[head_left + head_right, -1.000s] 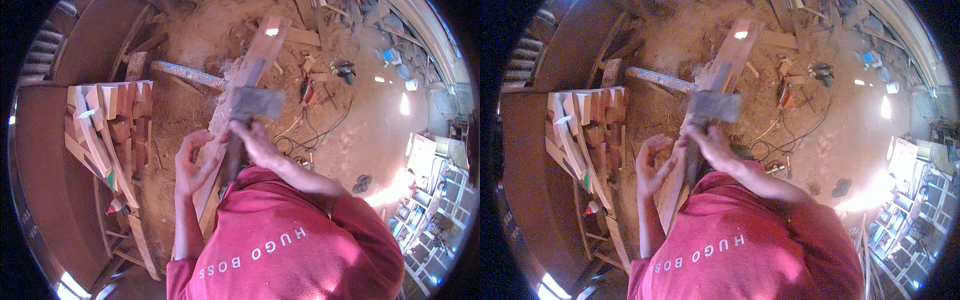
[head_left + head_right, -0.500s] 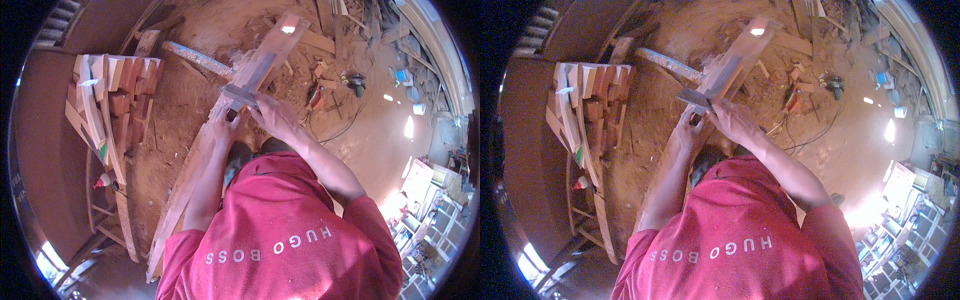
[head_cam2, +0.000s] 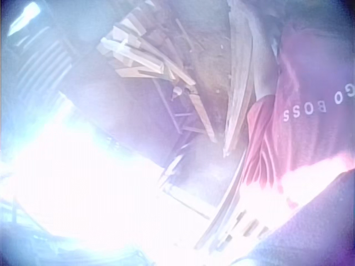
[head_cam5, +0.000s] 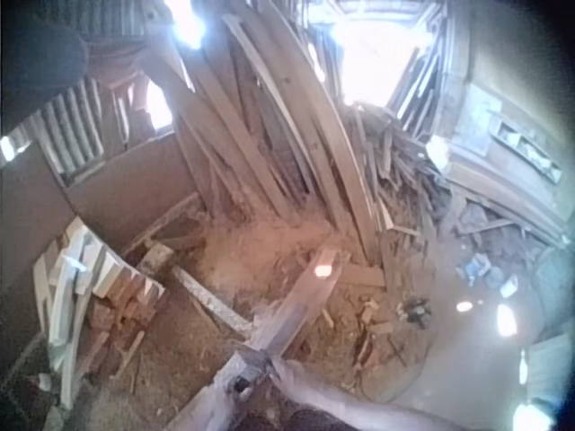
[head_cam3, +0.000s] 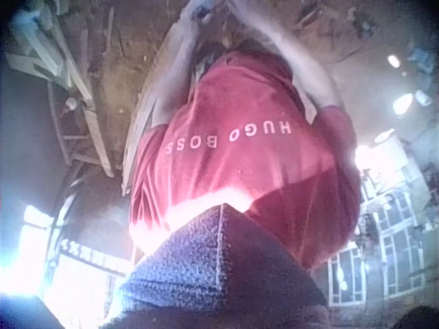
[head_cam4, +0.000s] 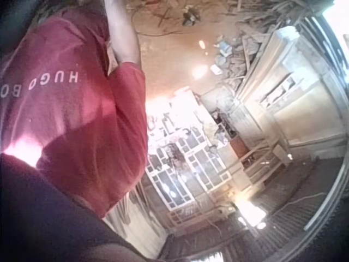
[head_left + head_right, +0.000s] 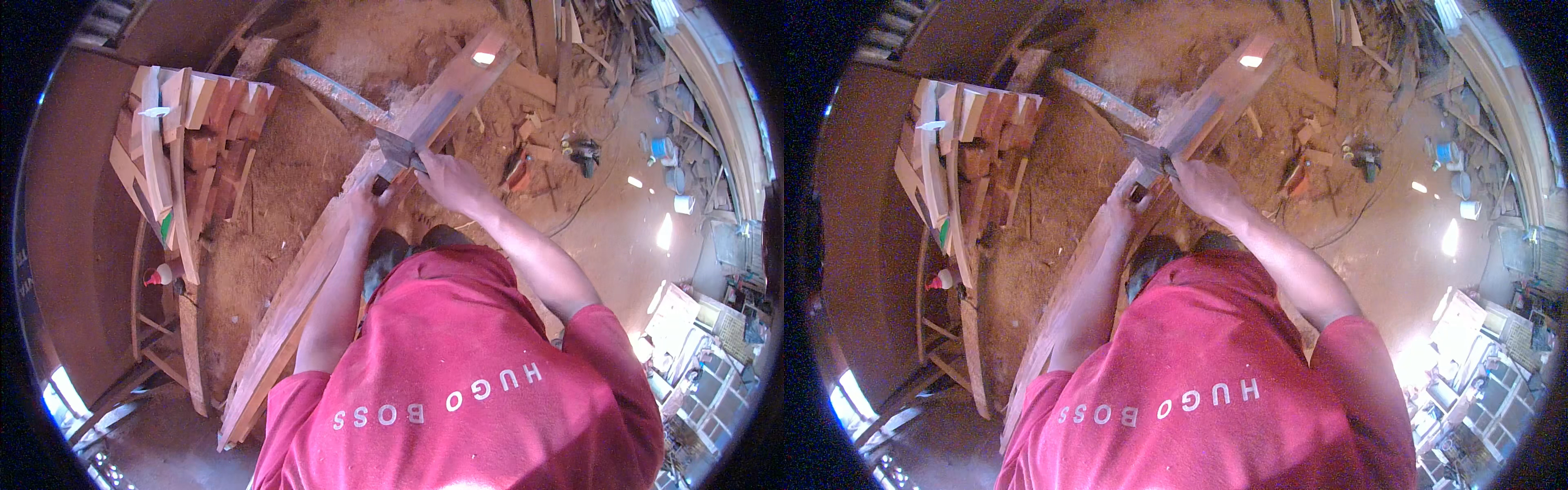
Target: The person uses a wooden mallet to tap a small wood block into a slot on a long wooden beam, then applies glue from a bottle into several pre-cut holes along the beam and inserts small wooden dowels into the holes.
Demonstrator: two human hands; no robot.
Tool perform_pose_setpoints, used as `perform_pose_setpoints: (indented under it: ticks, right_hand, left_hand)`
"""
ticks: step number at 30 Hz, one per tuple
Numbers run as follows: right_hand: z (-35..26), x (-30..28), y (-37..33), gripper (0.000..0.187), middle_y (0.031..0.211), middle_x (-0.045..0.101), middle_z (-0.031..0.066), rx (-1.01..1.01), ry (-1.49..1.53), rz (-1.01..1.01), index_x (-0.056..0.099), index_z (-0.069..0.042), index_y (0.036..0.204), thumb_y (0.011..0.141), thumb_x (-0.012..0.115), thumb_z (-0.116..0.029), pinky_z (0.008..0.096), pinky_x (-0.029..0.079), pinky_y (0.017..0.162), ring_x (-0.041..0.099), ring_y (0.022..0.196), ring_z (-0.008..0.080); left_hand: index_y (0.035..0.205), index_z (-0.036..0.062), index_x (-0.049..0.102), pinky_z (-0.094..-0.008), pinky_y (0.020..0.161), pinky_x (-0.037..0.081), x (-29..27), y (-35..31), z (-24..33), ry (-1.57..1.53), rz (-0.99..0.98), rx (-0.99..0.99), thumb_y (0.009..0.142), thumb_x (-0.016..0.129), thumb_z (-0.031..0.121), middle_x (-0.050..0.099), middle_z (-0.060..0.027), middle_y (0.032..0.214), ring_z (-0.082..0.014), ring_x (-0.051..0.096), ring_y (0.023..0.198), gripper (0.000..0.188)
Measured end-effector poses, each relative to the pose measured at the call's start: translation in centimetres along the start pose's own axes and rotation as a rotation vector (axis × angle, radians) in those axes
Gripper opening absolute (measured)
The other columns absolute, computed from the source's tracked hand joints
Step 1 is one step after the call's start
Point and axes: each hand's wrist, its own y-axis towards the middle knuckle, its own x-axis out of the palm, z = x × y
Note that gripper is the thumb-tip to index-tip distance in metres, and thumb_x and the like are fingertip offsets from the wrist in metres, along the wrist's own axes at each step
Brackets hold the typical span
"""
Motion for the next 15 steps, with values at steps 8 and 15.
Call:
perform_pose_setpoints:
  ticks: [8, 15]
  right_hand:
    - [-0.7, -0.8, -0.1, 0.025, 0.082, 0.069, 0.0225, -0.105, 0.151, 0.231, 0.055, -0.004, 0.110, 0.099, 0.056, -0.026, 0.0549, 0.055, 0.063, 0.069, 0.074, 0.0442]
    - [0.2, -2.5, 1.1, 0.025, 0.089, 0.069, 0.0231, 0.026, 0.017, -0.064, 0.055, -0.003, 0.110, 0.099, 0.057, -0.025, 0.0541, 0.055, 0.064, 0.069, 0.078, 0.0432]
  left_hand:
    - [0.106, 0.0020, 0.069, -0.0472, 0.078, 0.054, 0.5, -0.2, -1.6, 0.145, 0.000, 0.000, 0.078, 0.080, 0.028, 0.070, -0.0244, 0.095, -0.0431, 0.068, 0.091, 0.039]
    - [0.107, -0.0003, 0.066, -0.0500, 0.078, 0.053, 0.1, -0.1, -0.8, 0.136, -0.054, -0.030, 0.078, 0.081, 0.031, 0.069, -0.0249, 0.096, -0.0447, 0.066, 0.090, 0.045]
